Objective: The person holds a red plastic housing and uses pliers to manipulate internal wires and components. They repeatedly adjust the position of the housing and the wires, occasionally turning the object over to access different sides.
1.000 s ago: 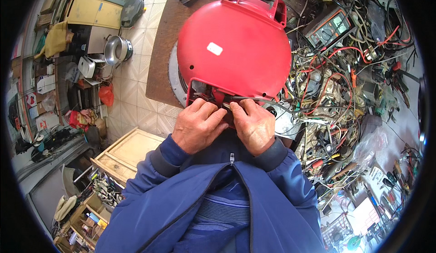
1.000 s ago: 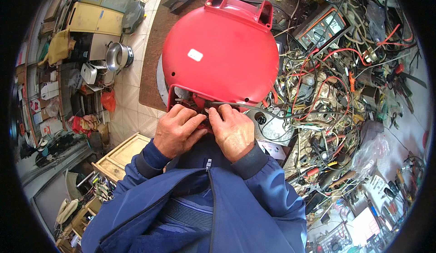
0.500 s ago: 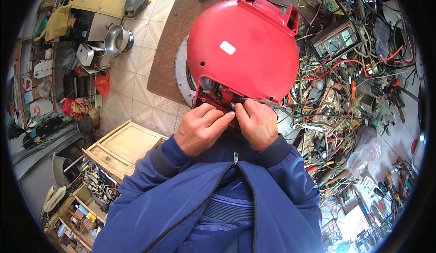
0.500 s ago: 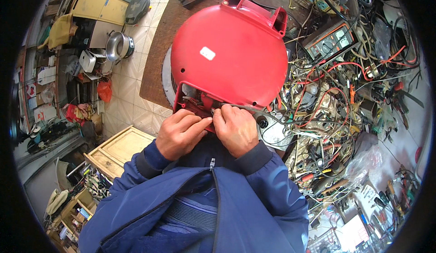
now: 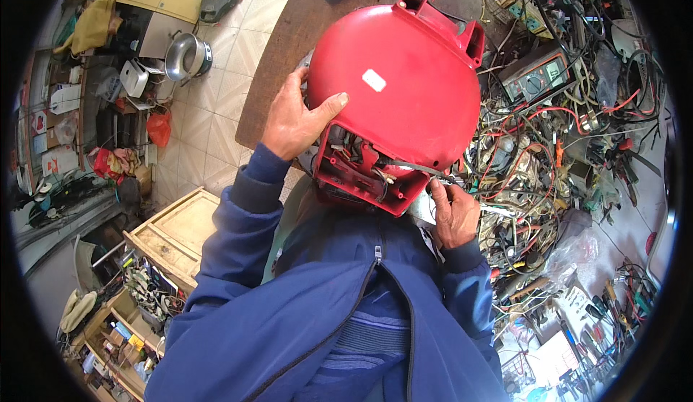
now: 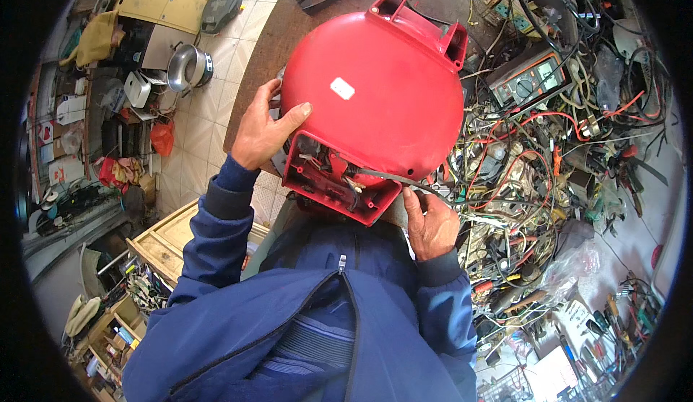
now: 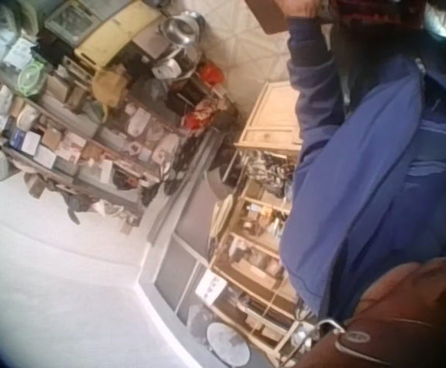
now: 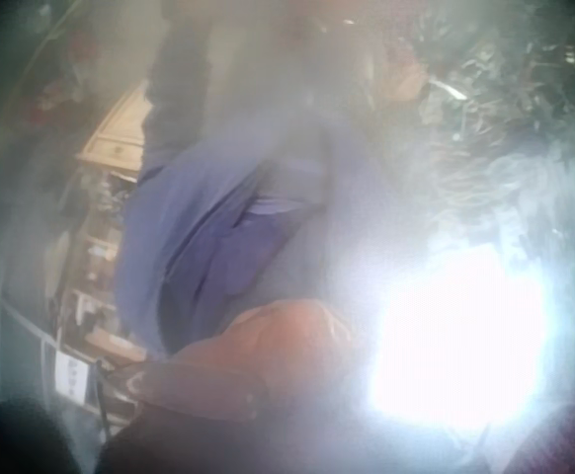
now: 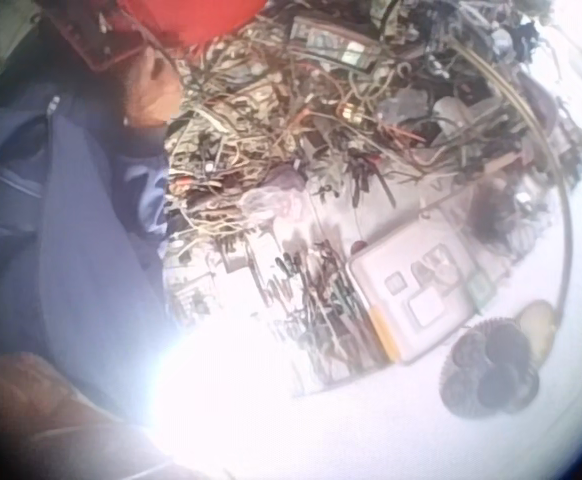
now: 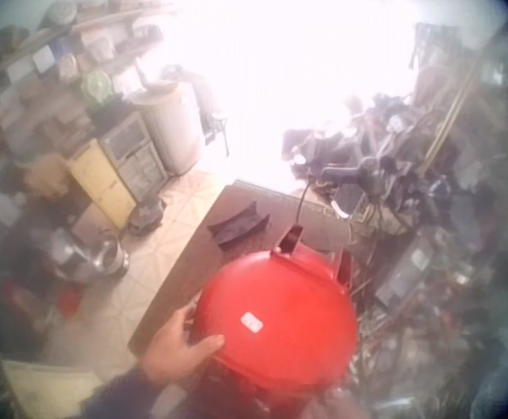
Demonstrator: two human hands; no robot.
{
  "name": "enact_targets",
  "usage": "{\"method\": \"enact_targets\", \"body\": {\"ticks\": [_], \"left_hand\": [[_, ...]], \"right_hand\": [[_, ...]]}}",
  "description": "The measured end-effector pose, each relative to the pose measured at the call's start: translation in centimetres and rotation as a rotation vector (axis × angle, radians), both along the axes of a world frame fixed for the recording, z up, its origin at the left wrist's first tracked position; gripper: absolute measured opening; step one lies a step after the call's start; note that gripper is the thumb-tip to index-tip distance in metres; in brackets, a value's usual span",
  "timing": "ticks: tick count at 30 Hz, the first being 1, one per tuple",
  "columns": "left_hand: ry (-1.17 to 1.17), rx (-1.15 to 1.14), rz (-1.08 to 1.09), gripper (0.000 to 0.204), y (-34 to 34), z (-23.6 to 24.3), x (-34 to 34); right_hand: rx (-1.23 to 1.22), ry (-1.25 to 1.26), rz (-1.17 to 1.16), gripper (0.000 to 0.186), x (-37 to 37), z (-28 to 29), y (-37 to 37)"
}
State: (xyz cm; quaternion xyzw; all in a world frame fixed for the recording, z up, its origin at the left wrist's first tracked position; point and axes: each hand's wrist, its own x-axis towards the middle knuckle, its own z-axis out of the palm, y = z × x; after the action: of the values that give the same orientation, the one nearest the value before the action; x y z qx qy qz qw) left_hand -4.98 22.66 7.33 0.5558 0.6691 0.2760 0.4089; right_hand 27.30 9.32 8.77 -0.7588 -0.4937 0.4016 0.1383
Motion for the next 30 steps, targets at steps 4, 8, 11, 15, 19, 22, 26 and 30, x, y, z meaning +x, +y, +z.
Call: {"method": "enact_targets", "body": {"ticks": [4,8,11,15,19,22,26,30], "left_hand": [[0.126,-0.020,0.015,0.097,1.2,-0.5,0.1],[-0.061,0.040,0.014,0.103,0.9,-1.0,-0.3],[-0.058,0.007,0.056,0.107,0.7,-1.0,-0.4],[-0.124,0.029,0.066,0.111,0.8,-1.2,-0.1],[-0.167,0.035,0.109,0.111,0.3,-1.1,0.1],[-0.203,0.021,0.171,0.104,-0.7,-0.5,0.2],[-0.280,0.041,0.200,0.104,-2.7,-1.9,-1.1],[-0.349,0.086,0.198,0.102,-4.4,-3.1,-2.6]], "right_hand": [[-0.115,0.500,-0.350,0.072,0.6,-4.4,-0.7],[-0.010,0.622,-0.438,0.059,-0.4,-5.9,0.2],[-0.052,0.688,-0.496,0.056,-0.4,-6.1,0.2],[0.006,0.730,-0.520,0.046,0.4,-6.8,1.0],[0.210,0.841,-0.554,0.063,-0.3,-8.3,1.1],[0.277,0.859,-0.520,0.062,-0.8,-8.1,1.1],[0.215,0.898,-0.533,0.075,-1.7,-7.1,0.2],[0.191,0.737,-0.452,0.080,-1.8,-7.2,-0.7]]}}
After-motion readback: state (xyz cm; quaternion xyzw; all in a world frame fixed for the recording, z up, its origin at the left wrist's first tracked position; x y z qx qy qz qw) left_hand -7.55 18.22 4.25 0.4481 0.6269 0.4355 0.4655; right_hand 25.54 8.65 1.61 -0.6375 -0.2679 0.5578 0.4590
